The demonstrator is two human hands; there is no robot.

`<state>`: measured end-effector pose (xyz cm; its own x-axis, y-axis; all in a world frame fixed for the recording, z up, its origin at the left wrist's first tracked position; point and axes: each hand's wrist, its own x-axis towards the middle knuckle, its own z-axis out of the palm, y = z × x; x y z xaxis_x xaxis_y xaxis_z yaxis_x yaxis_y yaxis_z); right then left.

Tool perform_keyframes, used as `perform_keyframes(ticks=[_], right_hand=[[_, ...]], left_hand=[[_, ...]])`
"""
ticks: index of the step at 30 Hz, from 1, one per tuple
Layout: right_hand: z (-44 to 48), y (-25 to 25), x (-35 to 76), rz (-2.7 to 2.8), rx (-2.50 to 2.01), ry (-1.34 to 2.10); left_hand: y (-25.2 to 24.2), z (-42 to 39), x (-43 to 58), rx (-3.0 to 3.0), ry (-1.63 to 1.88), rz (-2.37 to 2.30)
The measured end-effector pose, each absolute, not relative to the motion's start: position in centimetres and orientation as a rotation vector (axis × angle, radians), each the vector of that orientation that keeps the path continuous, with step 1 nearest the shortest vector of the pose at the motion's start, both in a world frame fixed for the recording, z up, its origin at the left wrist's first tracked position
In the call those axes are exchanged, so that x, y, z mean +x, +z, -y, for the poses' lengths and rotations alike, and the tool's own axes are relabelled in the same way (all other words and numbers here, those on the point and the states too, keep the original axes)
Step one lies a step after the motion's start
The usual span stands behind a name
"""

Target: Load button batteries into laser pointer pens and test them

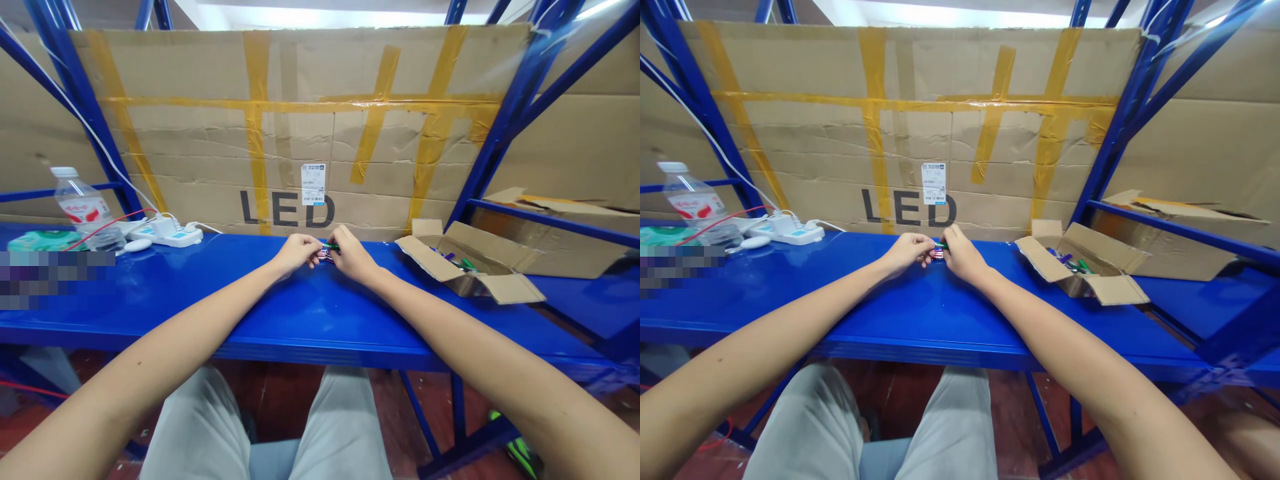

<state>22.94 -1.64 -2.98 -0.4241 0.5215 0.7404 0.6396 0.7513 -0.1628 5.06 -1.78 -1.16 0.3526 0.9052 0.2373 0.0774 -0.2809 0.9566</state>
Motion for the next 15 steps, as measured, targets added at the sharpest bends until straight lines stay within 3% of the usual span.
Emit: perform_keyframes(ticks=[8, 15], right_hand=[[2.01, -2.43, 23.49, 2.201, -0.834, -0.346], [1.84, -2.10, 23.69, 2.261, -0.762, -0.275]], left_hand=[[-0.88, 2.38, 5.35, 1.644, 1.092, -0.865], [-0.71, 2.37, 5.05, 1.811, 1.113, -0.904]])
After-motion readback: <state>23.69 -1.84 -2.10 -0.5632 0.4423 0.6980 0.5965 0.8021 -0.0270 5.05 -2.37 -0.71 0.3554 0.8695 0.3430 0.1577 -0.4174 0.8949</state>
